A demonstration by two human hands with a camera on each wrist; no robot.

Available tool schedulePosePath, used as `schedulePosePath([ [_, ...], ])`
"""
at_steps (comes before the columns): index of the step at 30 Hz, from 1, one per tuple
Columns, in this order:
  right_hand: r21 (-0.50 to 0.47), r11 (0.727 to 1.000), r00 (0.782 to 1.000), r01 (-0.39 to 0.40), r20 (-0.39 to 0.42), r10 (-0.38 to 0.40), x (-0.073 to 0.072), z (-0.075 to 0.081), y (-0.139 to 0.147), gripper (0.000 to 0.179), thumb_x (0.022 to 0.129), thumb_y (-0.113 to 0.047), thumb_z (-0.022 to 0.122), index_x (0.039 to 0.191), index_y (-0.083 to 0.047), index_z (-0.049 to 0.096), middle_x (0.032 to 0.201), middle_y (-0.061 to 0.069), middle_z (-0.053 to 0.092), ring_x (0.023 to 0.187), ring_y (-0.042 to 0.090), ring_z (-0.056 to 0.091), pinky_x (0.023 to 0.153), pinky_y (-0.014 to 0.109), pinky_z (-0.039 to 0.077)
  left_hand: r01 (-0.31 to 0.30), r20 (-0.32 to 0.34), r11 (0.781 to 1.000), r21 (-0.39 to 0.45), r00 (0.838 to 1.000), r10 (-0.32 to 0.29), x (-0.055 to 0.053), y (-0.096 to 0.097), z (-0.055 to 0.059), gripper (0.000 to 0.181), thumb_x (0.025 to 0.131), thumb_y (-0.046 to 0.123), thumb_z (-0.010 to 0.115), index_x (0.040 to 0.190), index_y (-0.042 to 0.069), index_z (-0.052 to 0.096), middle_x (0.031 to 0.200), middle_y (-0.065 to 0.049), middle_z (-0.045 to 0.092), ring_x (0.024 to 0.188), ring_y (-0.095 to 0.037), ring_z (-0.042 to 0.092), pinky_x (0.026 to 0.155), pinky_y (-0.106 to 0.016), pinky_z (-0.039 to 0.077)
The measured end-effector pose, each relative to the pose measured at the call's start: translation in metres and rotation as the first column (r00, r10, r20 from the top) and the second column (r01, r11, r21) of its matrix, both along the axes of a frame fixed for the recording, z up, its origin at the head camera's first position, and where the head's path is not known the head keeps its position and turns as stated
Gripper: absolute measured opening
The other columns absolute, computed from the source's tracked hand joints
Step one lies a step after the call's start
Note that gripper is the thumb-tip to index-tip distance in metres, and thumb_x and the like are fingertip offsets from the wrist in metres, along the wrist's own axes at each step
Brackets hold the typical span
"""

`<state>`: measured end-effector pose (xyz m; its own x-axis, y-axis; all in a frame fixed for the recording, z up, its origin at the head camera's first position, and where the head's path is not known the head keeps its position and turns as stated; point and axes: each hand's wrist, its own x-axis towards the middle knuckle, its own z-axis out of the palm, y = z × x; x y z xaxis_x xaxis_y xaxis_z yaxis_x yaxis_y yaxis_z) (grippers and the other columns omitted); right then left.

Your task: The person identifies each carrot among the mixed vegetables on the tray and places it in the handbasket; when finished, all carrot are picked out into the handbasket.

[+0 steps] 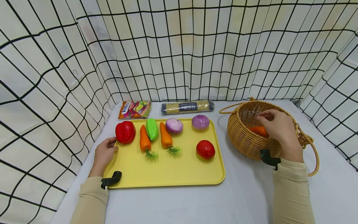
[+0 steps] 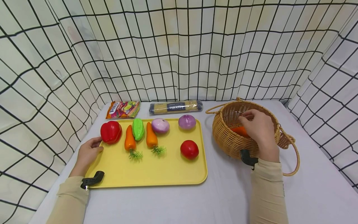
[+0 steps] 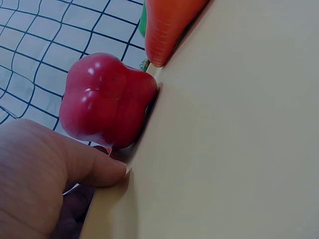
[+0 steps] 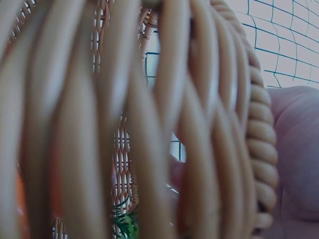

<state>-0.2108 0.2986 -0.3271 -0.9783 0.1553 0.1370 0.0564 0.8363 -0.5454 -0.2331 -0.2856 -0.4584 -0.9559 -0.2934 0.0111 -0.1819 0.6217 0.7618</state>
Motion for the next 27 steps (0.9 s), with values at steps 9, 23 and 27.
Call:
schedulePosePath([
  [9, -0.060, 0.998, 0.998, -0.016, -0.061, 0.013, 0.002, 0.004, -0.003, 0.050, 0.096, -0.050, 0.050, 0.122, -0.009, 0.061, 0.118, 0.020, 0.061, 0.108, 0.035, 0.054, 0.086, 0.052, 0.042, 0.003, 0.004, 1.000, 0.001, 1.000, -0.003, 0.001, 0.000, 0.001, 0.045, 0.091, 0.004, 0.053, 0.136, -0.002, 0.053, 0.132, -0.022, 0.056, 0.115, -0.033, 0.052, 0.092, -0.039, 0.040],
  [23, -0.194, 0.977, 0.934, -0.091, -0.356, 0.016, 0.004, 0.011, -0.047, 0.032, 0.096, -0.034, 0.058, 0.115, -0.010, 0.068, 0.103, 0.008, 0.069, 0.087, 0.011, 0.057, 0.073, 0.021, 0.043, 0.002, 0.002, 1.000, -0.001, 1.000, -0.002, 0.001, 0.000, 0.000, 0.045, 0.091, 0.004, 0.054, 0.135, -0.001, 0.054, 0.129, -0.022, 0.057, 0.114, -0.032, 0.052, 0.092, -0.039, 0.039],
  [27, -0.207, 0.962, 0.900, -0.176, -0.431, 0.072, 0.001, 0.007, -0.068, 0.025, 0.096, -0.026, 0.060, 0.111, -0.008, 0.069, 0.098, 0.007, 0.070, 0.082, 0.005, 0.059, 0.072, 0.014, 0.044, 0.001, 0.001, 1.000, 0.003, 1.000, -0.001, 0.001, 0.000, -0.001, 0.044, 0.091, 0.004, 0.054, 0.135, -0.001, 0.054, 0.129, -0.022, 0.057, 0.114, -0.032, 0.052, 0.092, -0.039, 0.039],
])
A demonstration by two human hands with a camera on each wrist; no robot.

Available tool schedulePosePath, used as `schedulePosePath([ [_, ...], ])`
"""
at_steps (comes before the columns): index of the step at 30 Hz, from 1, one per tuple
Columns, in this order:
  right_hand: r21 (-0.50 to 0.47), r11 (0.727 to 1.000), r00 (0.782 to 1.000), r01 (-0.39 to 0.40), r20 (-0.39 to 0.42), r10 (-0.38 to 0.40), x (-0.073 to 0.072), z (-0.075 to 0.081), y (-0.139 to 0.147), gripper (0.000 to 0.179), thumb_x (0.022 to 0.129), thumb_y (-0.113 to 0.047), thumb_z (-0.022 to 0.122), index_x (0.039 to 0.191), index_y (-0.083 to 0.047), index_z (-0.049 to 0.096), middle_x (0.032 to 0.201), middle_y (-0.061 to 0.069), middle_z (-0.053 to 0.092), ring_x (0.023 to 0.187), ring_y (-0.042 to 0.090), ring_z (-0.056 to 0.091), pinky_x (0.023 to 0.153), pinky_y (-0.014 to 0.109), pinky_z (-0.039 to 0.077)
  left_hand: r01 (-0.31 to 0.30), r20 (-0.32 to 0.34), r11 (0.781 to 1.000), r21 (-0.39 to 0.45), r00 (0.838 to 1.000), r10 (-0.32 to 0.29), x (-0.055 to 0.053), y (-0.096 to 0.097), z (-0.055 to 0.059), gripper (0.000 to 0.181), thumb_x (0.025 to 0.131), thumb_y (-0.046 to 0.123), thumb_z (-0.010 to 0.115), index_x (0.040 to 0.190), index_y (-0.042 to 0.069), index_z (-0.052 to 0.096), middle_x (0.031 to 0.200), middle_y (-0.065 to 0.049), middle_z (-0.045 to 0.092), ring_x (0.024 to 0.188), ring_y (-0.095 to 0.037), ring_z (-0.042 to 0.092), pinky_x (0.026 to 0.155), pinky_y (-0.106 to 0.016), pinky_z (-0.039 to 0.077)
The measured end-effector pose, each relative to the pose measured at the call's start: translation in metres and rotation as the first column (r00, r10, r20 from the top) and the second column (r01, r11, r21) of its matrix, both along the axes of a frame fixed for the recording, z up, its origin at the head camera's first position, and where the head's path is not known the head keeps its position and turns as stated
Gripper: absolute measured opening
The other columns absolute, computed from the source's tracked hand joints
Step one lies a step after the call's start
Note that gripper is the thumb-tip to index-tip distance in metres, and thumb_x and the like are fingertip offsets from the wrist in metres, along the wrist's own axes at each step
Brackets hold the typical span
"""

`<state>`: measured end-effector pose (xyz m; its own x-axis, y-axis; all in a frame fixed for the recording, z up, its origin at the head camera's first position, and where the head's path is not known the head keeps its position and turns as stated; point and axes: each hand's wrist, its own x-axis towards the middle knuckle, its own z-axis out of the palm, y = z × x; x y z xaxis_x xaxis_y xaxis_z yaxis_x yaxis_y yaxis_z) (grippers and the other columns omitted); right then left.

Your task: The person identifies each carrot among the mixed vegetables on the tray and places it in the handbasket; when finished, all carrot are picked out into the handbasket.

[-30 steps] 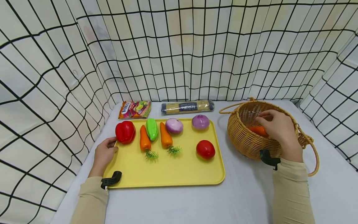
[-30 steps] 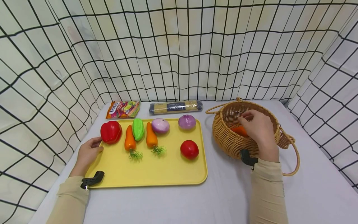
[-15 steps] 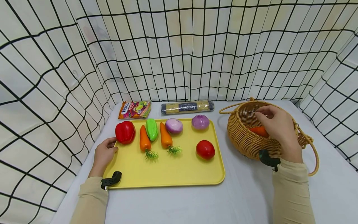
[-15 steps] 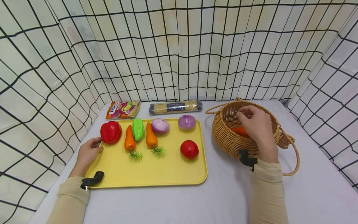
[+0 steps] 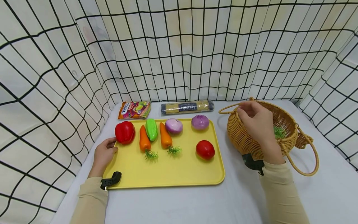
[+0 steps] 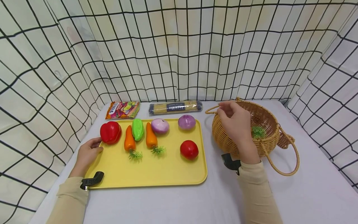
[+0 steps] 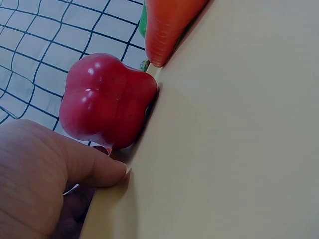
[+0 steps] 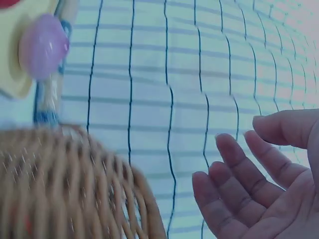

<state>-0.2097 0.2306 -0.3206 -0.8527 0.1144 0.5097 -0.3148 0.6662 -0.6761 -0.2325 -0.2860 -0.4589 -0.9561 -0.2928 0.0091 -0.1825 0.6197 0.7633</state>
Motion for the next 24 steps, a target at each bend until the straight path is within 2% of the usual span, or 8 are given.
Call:
schedulePosePath([
  [4, -0.004, 0.996, 0.996, -0.085, -0.021, 0.085, -0.003, -0.006, -0.023, 0.017, 0.094, -0.018, 0.063, 0.106, -0.007, 0.069, 0.095, 0.006, 0.071, 0.080, 0.010, 0.061, 0.071, 0.012, 0.046, -0.005, 0.003, 1.000, 0.006, 1.000, 0.005, 0.000, 0.000, 0.000, 0.045, 0.091, 0.004, 0.054, 0.135, -0.001, 0.054, 0.128, -0.022, 0.057, 0.114, -0.032, 0.051, 0.092, -0.039, 0.039],
  [8, 0.008, 0.985, 0.985, -0.172, 0.003, 0.172, -0.002, -0.013, -0.048, 0.014, 0.091, -0.012, 0.066, 0.104, -0.007, 0.070, 0.094, 0.005, 0.071, 0.080, 0.014, 0.064, 0.073, 0.020, 0.051, -0.006, 0.004, 1.000, 0.009, 1.000, 0.006, 0.000, 0.000, 0.000, 0.045, 0.091, 0.004, 0.054, 0.135, -0.001, 0.054, 0.128, -0.022, 0.057, 0.114, -0.032, 0.051, 0.091, -0.039, 0.039],
  [13, 0.003, 0.953, 0.949, -0.304, 0.084, 0.303, 0.004, -0.021, -0.080, 0.017, 0.090, -0.011, 0.068, 0.107, -0.008, 0.069, 0.096, 0.004, 0.071, 0.083, 0.014, 0.067, 0.077, 0.030, 0.055, -0.004, -0.002, 1.000, 0.010, 1.000, 0.004, 0.001, -0.001, -0.001, 0.045, 0.091, 0.004, 0.054, 0.135, -0.001, 0.054, 0.130, -0.022, 0.057, 0.114, -0.032, 0.051, 0.091, -0.039, 0.039],
  [17, -0.036, 0.940, 0.929, -0.340, 0.145, 0.342, 0.009, -0.028, -0.097, 0.016, 0.090, -0.013, 0.068, 0.106, -0.010, 0.068, 0.094, 0.001, 0.071, 0.081, 0.012, 0.067, 0.076, 0.030, 0.056, -0.006, -0.008, 1.000, 0.013, 1.000, 0.006, 0.001, -0.001, -0.002, 0.045, 0.090, 0.004, 0.054, 0.135, -0.001, 0.054, 0.129, -0.022, 0.057, 0.114, -0.032, 0.051, 0.090, -0.038, 0.039],
  [24, -0.117, 0.916, 0.909, -0.384, 0.129, 0.397, 0.017, -0.045, -0.122, 0.022, 0.086, -0.009, 0.072, 0.108, -0.007, 0.068, 0.105, 0.007, 0.070, 0.089, 0.019, 0.067, 0.078, 0.033, 0.057, -0.001, -0.002, 1.000, 0.004, 1.000, 0.001, 0.000, -0.002, -0.003, 0.044, 0.091, 0.005, 0.055, 0.135, 0.000, 0.055, 0.125, -0.022, 0.059, 0.113, -0.032, 0.052, 0.090, -0.038, 0.039],
])
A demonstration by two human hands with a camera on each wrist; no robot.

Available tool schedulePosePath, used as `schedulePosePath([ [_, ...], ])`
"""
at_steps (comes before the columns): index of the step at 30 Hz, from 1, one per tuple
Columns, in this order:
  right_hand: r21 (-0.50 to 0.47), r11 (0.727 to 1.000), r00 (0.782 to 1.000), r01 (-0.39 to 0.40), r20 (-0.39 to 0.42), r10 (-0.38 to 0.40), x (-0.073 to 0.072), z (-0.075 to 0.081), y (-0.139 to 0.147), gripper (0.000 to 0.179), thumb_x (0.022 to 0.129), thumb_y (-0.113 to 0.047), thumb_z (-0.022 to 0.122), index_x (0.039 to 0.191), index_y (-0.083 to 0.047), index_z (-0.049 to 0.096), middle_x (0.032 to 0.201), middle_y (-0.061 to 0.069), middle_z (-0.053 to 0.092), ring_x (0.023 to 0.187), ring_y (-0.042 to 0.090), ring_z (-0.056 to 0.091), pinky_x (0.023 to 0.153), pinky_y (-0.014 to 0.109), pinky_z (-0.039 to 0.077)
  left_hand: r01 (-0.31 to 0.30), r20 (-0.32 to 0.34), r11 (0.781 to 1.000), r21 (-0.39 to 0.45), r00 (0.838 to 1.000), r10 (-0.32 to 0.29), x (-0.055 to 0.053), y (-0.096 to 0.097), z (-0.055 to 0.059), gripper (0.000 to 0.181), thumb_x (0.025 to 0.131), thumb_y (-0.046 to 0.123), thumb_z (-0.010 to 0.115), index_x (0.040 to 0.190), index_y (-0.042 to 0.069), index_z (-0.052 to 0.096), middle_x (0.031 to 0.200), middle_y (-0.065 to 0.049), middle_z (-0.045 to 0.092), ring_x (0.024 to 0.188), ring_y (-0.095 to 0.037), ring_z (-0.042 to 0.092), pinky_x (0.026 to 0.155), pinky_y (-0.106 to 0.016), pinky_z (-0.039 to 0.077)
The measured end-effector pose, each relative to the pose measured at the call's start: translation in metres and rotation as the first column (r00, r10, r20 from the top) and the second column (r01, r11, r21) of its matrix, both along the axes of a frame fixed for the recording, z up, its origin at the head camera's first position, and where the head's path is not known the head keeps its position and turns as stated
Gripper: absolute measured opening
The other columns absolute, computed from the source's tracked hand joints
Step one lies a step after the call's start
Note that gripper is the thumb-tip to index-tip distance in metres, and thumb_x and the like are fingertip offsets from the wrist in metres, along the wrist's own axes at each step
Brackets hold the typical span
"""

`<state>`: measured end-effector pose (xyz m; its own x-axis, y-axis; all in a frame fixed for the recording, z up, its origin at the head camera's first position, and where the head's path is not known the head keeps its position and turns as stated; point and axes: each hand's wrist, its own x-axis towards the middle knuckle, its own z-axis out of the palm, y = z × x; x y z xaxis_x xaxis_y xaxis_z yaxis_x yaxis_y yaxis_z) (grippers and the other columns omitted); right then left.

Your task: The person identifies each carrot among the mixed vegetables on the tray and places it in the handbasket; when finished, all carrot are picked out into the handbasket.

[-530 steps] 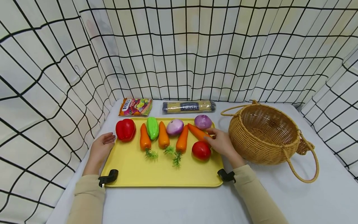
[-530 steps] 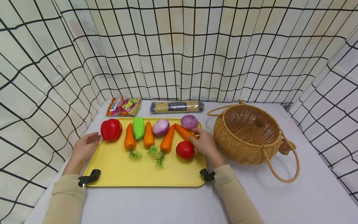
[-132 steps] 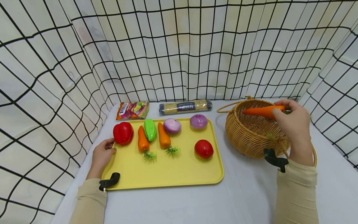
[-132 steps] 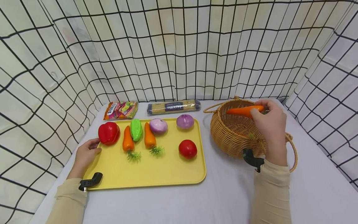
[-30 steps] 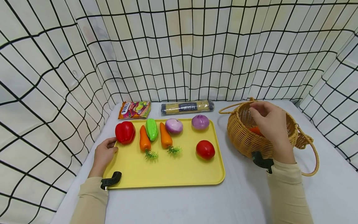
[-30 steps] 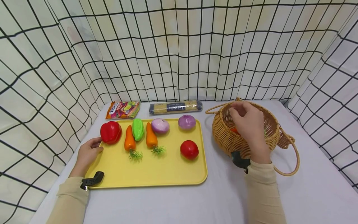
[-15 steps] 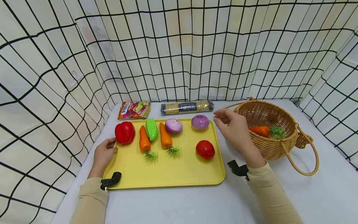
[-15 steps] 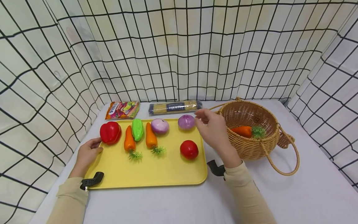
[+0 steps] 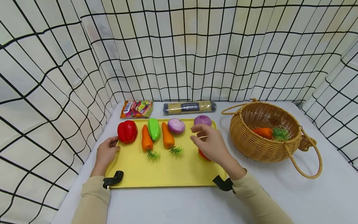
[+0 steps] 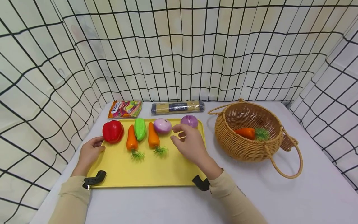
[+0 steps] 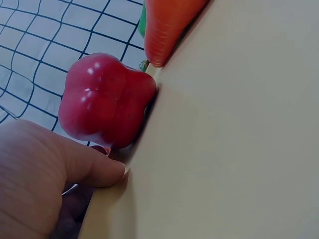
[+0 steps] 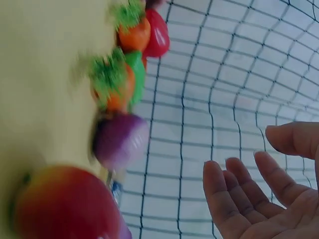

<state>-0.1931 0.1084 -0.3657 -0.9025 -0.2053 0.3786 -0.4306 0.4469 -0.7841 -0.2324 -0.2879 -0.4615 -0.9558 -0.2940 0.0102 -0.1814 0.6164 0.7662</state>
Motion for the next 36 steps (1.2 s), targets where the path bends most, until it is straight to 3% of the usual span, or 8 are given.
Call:
schedulePosePath([
  [10, -0.005, 0.998, 0.992, -0.059, 0.115, 0.059, 0.004, -0.020, -0.046, 0.036, 0.085, -0.012, 0.074, 0.119, -0.006, 0.063, 0.119, 0.011, 0.063, 0.103, 0.033, 0.063, 0.087, 0.047, 0.053, 0.002, -0.001, 1.000, 0.008, 1.000, -0.002, 0.001, 0.000, 0.003, 0.044, 0.091, 0.005, 0.055, 0.135, 0.000, 0.055, 0.124, -0.022, 0.059, 0.112, -0.032, 0.052, 0.090, -0.038, 0.039],
  [19, -0.033, 0.999, 0.980, -0.017, 0.197, 0.024, -0.015, -0.023, -0.073, 0.038, 0.085, -0.015, 0.073, 0.120, -0.002, 0.064, 0.121, 0.013, 0.065, 0.108, 0.035, 0.061, 0.092, 0.044, 0.050, 0.001, 0.010, 1.000, 0.024, 1.000, -0.001, 0.000, -0.002, 0.001, 0.044, 0.091, 0.005, 0.056, 0.135, 0.000, 0.054, 0.125, -0.022, 0.059, 0.113, -0.032, 0.052, 0.089, -0.036, 0.040],
  [28, 0.023, 0.999, 0.978, 0.027, 0.205, -0.031, -0.033, -0.036, -0.083, 0.033, 0.087, -0.018, 0.072, 0.116, -0.004, 0.067, 0.114, 0.013, 0.068, 0.103, 0.032, 0.061, 0.088, 0.041, 0.049, 0.002, 0.010, 1.000, 0.024, 1.000, -0.002, 0.000, -0.001, 0.001, 0.044, 0.091, 0.005, 0.055, 0.135, 0.000, 0.054, 0.125, -0.022, 0.059, 0.112, -0.032, 0.052, 0.087, -0.035, 0.040],
  [36, 0.080, 0.994, 0.960, 0.075, 0.263, -0.094, -0.045, -0.049, -0.090, 0.030, 0.087, -0.024, 0.073, 0.111, -0.006, 0.069, 0.095, 0.006, 0.067, 0.080, 0.020, 0.052, 0.068, 0.030, 0.043, 0.004, 0.016, 1.000, 0.026, 1.000, -0.005, 0.001, 0.000, 0.003, 0.045, 0.091, 0.005, 0.054, 0.136, 0.000, 0.053, 0.125, -0.023, 0.058, 0.113, -0.032, 0.052, 0.089, -0.037, 0.039],
])
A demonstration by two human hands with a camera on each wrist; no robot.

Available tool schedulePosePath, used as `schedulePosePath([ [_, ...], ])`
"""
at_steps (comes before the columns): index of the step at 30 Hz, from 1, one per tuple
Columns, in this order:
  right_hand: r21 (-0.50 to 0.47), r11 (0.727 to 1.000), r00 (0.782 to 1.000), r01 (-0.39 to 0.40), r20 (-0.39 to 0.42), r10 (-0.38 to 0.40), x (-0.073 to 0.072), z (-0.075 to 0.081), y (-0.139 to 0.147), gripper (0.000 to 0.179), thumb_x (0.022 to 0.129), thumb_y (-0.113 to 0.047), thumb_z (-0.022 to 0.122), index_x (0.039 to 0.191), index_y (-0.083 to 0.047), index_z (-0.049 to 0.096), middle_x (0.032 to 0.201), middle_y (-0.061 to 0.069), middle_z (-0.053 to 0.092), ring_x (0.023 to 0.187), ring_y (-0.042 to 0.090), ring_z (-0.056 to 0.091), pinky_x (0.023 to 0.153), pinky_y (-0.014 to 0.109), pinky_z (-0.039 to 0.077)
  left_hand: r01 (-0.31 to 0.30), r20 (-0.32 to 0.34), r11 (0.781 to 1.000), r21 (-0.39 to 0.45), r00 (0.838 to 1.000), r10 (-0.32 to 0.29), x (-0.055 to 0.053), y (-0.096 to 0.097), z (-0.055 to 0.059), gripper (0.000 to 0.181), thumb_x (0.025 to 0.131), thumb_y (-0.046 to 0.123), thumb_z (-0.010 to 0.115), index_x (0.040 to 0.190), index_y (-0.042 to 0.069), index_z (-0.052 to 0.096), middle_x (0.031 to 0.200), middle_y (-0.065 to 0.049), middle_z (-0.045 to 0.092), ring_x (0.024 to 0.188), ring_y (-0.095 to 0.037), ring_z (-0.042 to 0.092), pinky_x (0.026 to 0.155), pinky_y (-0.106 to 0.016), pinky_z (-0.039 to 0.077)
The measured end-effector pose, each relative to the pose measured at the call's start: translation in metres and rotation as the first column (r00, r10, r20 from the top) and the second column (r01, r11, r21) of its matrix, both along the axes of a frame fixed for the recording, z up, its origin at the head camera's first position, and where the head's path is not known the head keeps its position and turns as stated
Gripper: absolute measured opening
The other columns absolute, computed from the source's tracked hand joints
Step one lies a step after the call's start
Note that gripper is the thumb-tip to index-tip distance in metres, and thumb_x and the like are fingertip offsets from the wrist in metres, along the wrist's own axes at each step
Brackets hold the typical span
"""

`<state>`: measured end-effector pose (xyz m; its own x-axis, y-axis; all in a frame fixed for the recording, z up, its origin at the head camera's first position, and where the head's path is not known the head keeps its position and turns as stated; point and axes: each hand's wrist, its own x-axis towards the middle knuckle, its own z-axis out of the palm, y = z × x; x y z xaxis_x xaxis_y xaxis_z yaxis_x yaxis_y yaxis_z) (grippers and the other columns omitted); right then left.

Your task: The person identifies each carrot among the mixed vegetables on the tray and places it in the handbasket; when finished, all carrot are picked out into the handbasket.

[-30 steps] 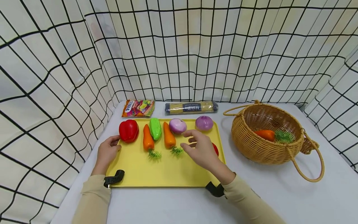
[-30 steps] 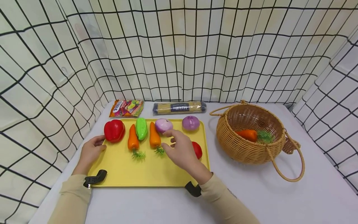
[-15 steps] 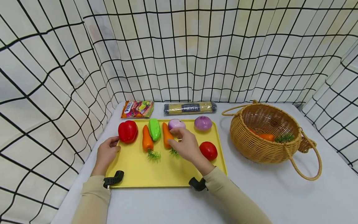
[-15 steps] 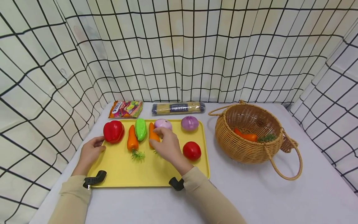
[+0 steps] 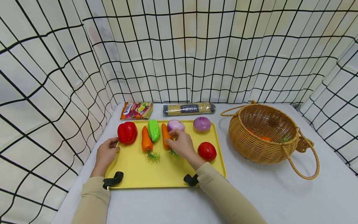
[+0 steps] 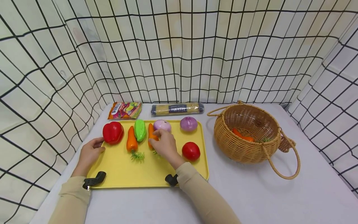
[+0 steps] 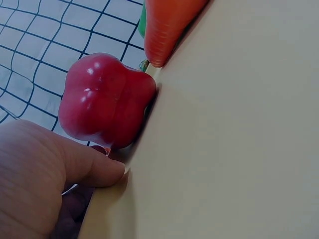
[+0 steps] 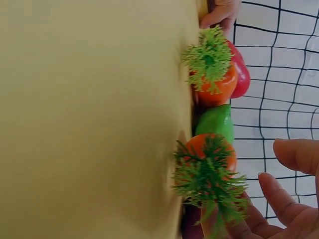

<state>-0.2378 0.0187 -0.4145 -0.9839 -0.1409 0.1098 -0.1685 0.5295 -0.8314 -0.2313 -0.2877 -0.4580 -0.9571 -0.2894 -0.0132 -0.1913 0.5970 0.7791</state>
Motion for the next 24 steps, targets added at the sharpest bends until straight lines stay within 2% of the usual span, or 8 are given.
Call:
schedulePosePath([
  [4, 0.039, 0.999, 1.000, 0.009, 0.004, -0.009, -0.003, -0.007, -0.002, 0.029, 0.085, -0.025, 0.074, 0.108, -0.008, 0.069, 0.104, 0.005, 0.069, 0.085, 0.019, 0.058, 0.074, 0.031, 0.048, 0.001, 0.001, 1.000, 0.002, 1.000, -0.001, 0.001, 0.000, 0.000, 0.045, 0.091, 0.005, 0.054, 0.136, -0.001, 0.053, 0.125, -0.023, 0.058, 0.113, -0.032, 0.051, 0.089, -0.037, 0.039],
  [8, 0.125, 0.992, 1.000, -0.021, 0.008, 0.020, -0.005, -0.011, -0.004, 0.033, 0.085, -0.026, 0.075, 0.113, -0.010, 0.069, 0.110, 0.004, 0.069, 0.094, 0.021, 0.061, 0.082, 0.034, 0.049, -0.002, 0.000, 1.000, -0.001, 1.000, 0.002, 0.000, 0.000, 0.000, 0.045, 0.091, 0.005, 0.054, 0.136, -0.001, 0.053, 0.126, -0.023, 0.058, 0.113, -0.032, 0.051, 0.089, -0.037, 0.039],
  [13, 0.228, 0.972, 0.998, -0.058, -0.012, 0.062, -0.008, -0.013, -0.006, 0.039, 0.085, -0.029, 0.075, 0.120, -0.014, 0.068, 0.111, 0.005, 0.068, 0.090, 0.022, 0.056, 0.078, 0.033, 0.045, -0.006, -0.002, 1.000, -0.010, 1.000, 0.006, -0.001, 0.000, -0.001, 0.045, 0.091, 0.005, 0.054, 0.136, 0.000, 0.053, 0.125, -0.022, 0.059, 0.112, -0.032, 0.052, 0.088, -0.036, 0.039],
  [20, 0.240, 0.968, 0.997, -0.071, -0.021, 0.078, -0.010, -0.016, -0.010, 0.044, 0.084, -0.030, 0.074, 0.126, -0.016, 0.066, 0.122, 0.006, 0.065, 0.102, 0.023, 0.057, 0.086, 0.036, 0.046, -0.005, -0.001, 1.000, -0.005, 1.000, 0.005, -0.001, 0.001, 0.000, 0.045, 0.091, 0.005, 0.054, 0.136, -0.001, 0.053, 0.126, -0.023, 0.058, 0.113, -0.032, 0.052, 0.089, -0.037, 0.039],
  [24, 0.253, 0.964, 0.996, -0.084, -0.022, 0.092, -0.011, -0.016, -0.013, 0.050, 0.083, -0.032, 0.075, 0.129, -0.016, 0.064, 0.120, 0.005, 0.066, 0.100, 0.022, 0.059, 0.085, 0.036, 0.048, -0.006, -0.002, 1.000, -0.008, 1.000, 0.006, 0.000, 0.001, 0.000, 0.046, 0.091, 0.004, 0.054, 0.136, -0.001, 0.053, 0.126, -0.023, 0.058, 0.113, -0.032, 0.052, 0.090, -0.038, 0.039],
])
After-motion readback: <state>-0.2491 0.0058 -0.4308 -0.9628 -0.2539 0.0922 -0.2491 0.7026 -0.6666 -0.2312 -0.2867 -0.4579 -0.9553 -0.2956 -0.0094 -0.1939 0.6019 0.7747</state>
